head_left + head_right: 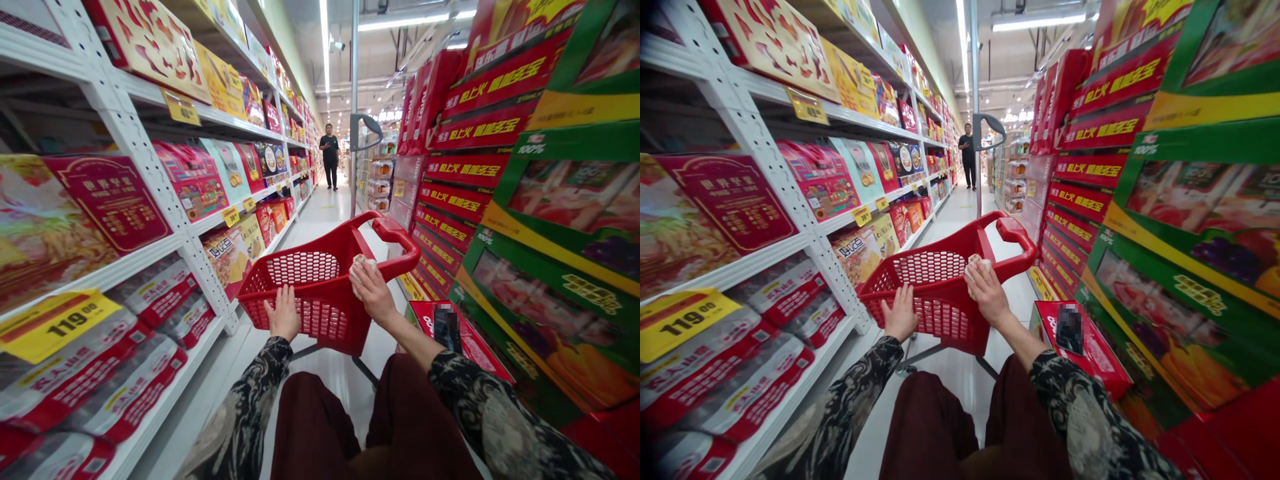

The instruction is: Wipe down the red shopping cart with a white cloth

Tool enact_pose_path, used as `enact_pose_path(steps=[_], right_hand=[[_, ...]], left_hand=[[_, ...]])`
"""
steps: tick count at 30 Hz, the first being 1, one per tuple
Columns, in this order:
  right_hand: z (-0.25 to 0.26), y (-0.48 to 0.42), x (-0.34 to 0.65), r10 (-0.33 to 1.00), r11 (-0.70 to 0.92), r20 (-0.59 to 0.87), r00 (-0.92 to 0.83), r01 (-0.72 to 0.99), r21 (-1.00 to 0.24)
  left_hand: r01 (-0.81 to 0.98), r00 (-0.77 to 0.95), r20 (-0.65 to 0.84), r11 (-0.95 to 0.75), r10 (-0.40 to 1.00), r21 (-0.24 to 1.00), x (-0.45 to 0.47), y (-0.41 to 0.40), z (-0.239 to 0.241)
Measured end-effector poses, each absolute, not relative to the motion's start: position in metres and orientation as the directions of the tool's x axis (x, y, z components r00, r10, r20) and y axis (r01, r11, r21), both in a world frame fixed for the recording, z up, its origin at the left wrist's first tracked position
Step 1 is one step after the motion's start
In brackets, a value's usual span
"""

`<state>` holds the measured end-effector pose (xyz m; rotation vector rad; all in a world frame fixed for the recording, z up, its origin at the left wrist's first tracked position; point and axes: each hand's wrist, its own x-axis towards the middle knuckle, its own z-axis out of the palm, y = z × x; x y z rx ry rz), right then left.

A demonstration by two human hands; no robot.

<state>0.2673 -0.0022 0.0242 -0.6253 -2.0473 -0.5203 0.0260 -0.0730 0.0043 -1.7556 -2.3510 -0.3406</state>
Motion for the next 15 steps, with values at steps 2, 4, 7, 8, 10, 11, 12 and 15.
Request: enact_pose_path(steps=[2,4,7,8,10,11,12,15], right_hand=[[0.009,0.0,0.262,0.249,0.785,0.821,-0.514,0.604,0.14],[-0.012,0.0,0.256,0.264,0.792,0.789,-0.555,0.591,0.15],[-0.042,-0.003,0.25,0.28,0.818,0.717,-0.638,0.55,0.169],[-0.052,-0.004,0.25,0.286,0.829,0.686,-0.669,0.532,0.173],[-0.07,-0.008,0.252,0.293,0.846,0.632,-0.717,0.502,0.177],[-0.076,-0.01,0.254,0.295,0.853,0.619,-0.728,0.493,0.173],[-0.08,-0.012,0.255,0.293,0.859,0.618,-0.73,0.484,0.165],[-0.066,-0.018,0.253,0.253,0.88,0.679,-0.689,0.455,0.134]], left_hand=[[0.964,-0.266,0.262,0.264,0.928,0.045,0.021,-0.074,0.0],[0.969,-0.244,0.252,0.244,0.936,0.032,0.019,-0.075,0.0],[0.973,-0.23,0.216,0.229,0.949,0.031,0.02,-0.074,0.005],[0.974,-0.227,0.206,0.226,0.952,0.032,0.02,-0.073,0.007],[0.975,-0.222,0.199,0.221,0.954,0.031,0.022,-0.073,0.009],[0.976,-0.218,0.198,0.217,0.955,0.031,0.023,-0.074,0.009],[0.977,-0.215,0.198,0.213,0.956,0.031,0.023,-0.074,0.008],[0.977,-0.214,0.195,0.211,0.957,0.037,0.025,-0.076,0.006]])
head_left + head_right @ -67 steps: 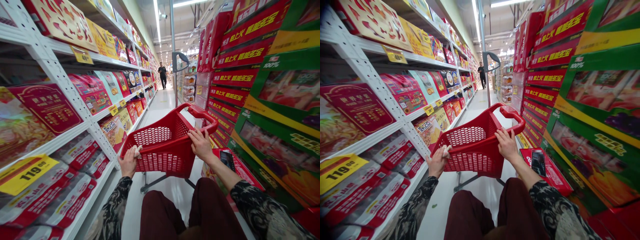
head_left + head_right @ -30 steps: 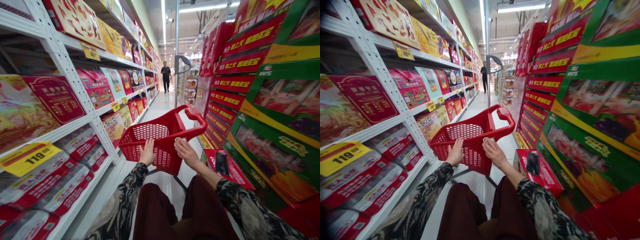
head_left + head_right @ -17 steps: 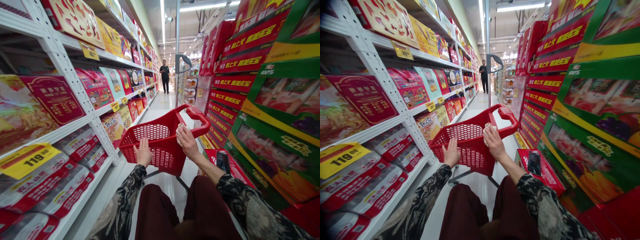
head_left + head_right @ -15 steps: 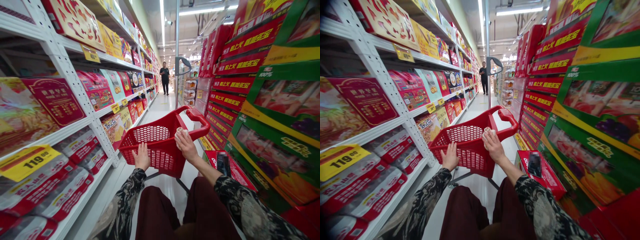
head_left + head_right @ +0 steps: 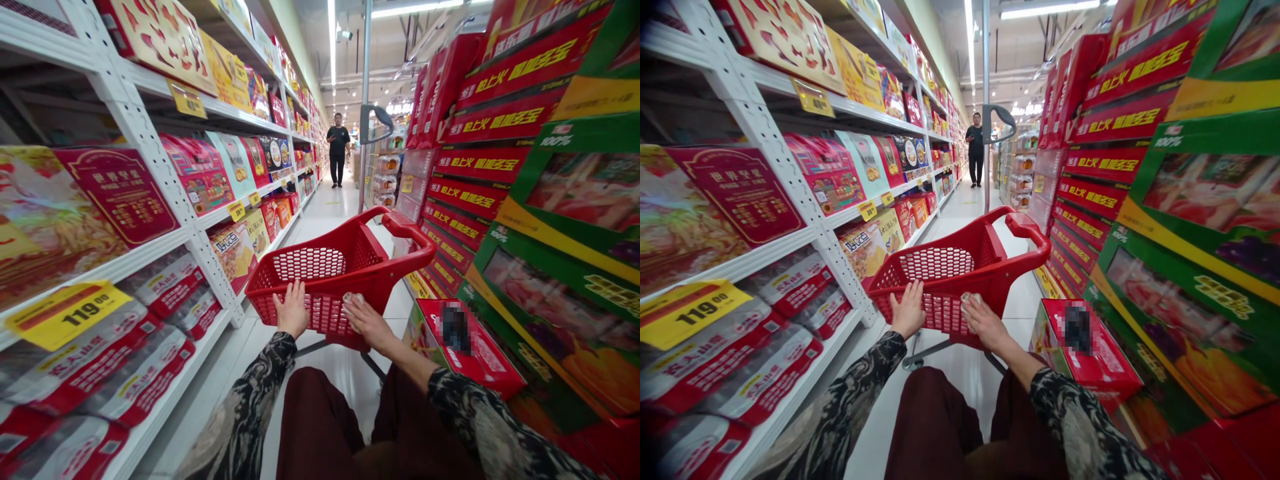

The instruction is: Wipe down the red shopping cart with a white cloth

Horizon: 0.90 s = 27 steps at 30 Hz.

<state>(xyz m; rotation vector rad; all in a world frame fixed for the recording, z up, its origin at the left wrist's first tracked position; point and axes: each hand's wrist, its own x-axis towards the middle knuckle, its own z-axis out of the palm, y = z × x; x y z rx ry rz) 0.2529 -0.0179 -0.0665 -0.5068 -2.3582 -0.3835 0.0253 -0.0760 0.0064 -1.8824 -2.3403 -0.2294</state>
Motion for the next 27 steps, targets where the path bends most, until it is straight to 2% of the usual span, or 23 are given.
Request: enact_pose_path(steps=[4,7,11,14,17,22,25,27], right_hand=[[-0.017,-0.015,0.234,0.251,0.853,0.799,-0.546,0.515,0.083],[-0.009,-0.008,0.219,0.274,0.831,0.79,-0.549,0.548,0.093],[-0.059,-0.008,0.209,0.259,0.87,0.665,-0.7,0.469,0.155],[-0.103,-0.013,0.213,0.279,0.874,0.618,-0.735,0.461,0.152],[-0.117,-0.02,0.22,0.269,0.891,0.587,-0.764,0.428,0.149],[-0.067,-0.02,0.2,0.187,0.911,0.696,-0.693,0.388,0.142],[-0.036,-0.012,0.172,0.213,0.904,0.724,-0.656,0.414,0.109],[-0.035,-0.007,0.159,0.217,0.909,0.689,-0.691,0.4,0.115]], left_hand=[[0.974,-0.225,0.203,0.218,0.953,0.057,0.03,-0.076,0.007],[0.975,-0.22,0.186,0.211,0.957,0.065,0.033,-0.076,0.01],[0.982,-0.188,0.167,0.18,0.968,0.063,0.036,-0.079,0.014],[0.991,-0.134,0.182,0.125,0.974,0.056,0.031,-0.081,0.015],[0.996,-0.083,0.204,0.074,0.975,0.053,0.015,-0.083,0.013],[0.956,-0.293,0.279,0.272,0.914,0.114,-0.017,-0.084,0.001],[0.956,-0.289,0.254,0.265,0.923,0.126,-0.025,-0.085,-0.004],[0.961,-0.271,0.244,0.246,0.931,0.128,-0.026,-0.086,-0.004]])
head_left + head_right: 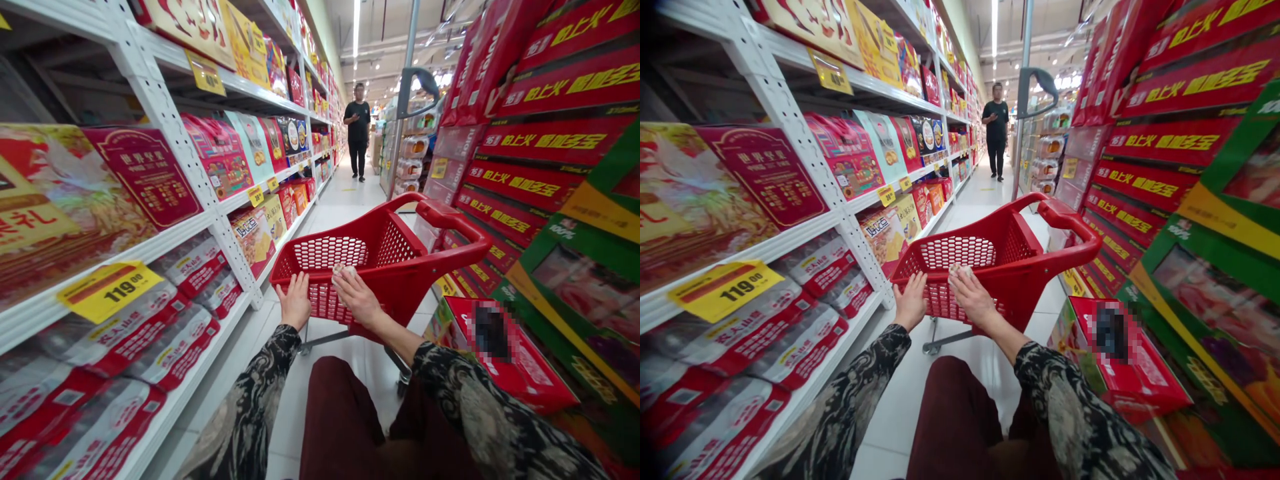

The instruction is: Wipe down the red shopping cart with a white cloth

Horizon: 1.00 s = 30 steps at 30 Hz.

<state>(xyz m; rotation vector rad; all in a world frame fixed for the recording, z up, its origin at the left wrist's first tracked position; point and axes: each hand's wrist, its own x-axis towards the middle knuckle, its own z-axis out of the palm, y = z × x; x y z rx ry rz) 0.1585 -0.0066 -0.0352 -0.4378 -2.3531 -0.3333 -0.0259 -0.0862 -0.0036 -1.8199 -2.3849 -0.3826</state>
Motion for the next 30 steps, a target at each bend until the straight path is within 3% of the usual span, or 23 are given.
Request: enact_pose_path(steps=[8,13,17,26,30], right_hand=[[-0.122,-0.014,0.168,0.178,0.945,0.494,-0.851,0.287,0.155],[-0.086,-0.018,0.136,0.113,0.963,0.595,-0.796,0.234,0.131],[-0.049,-0.009,0.093,0.091,0.96,0.64,-0.763,0.239,0.148],[-0.119,-0.02,0.09,0.075,0.975,0.496,-0.865,0.167,0.144],[-0.11,-0.029,0.083,0.007,0.984,0.496,-0.868,0.096,0.153]], left_hand=[[0.979,-0.17,0.206,0.141,0.964,0.147,-0.052,-0.093,0.0],[0.936,-0.322,0.17,0.286,0.931,0.207,-0.083,-0.093,-0.002],[0.93,-0.304,0.117,0.268,0.945,0.252,-0.091,-0.094,0.003],[0.905,-0.311,0.074,0.271,0.948,0.328,-0.092,-0.099,0.008],[0.907,-0.3,0.053,0.267,0.952,0.327,-0.092,-0.1,0.011]])
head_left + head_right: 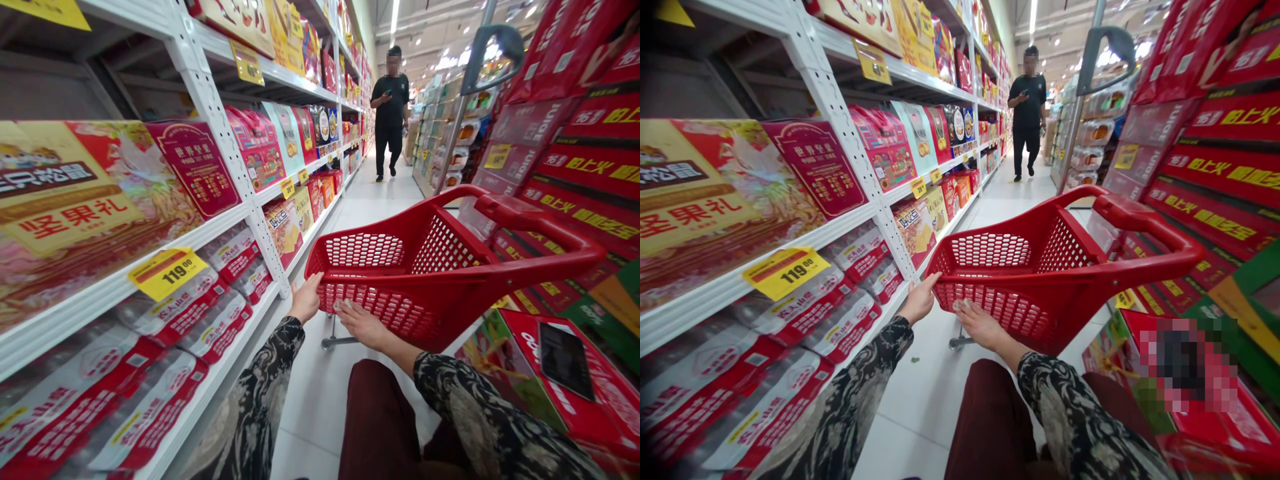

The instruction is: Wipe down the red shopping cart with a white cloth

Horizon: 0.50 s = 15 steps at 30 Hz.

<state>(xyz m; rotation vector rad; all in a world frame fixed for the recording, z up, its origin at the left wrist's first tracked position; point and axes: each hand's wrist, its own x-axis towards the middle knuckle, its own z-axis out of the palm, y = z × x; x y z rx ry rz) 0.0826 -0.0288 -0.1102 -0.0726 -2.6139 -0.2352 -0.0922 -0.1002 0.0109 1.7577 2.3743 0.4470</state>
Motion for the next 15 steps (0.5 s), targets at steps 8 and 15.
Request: enact_pose_path(steps=[8,15], right_hand=[[-0.071,-0.018,0.024,0.005,0.979,0.546,-0.838,0.116,0.168],[-0.133,-0.021,0.08,0.095,0.985,0.449,-0.888,0.15,0.088]], left_hand=[[0.907,-0.311,-0.028,0.306,0.95,0.289,-0.091,-0.099,0.026],[0.925,-0.297,-0.008,0.29,0.955,0.245,-0.083,-0.101,0.025]])
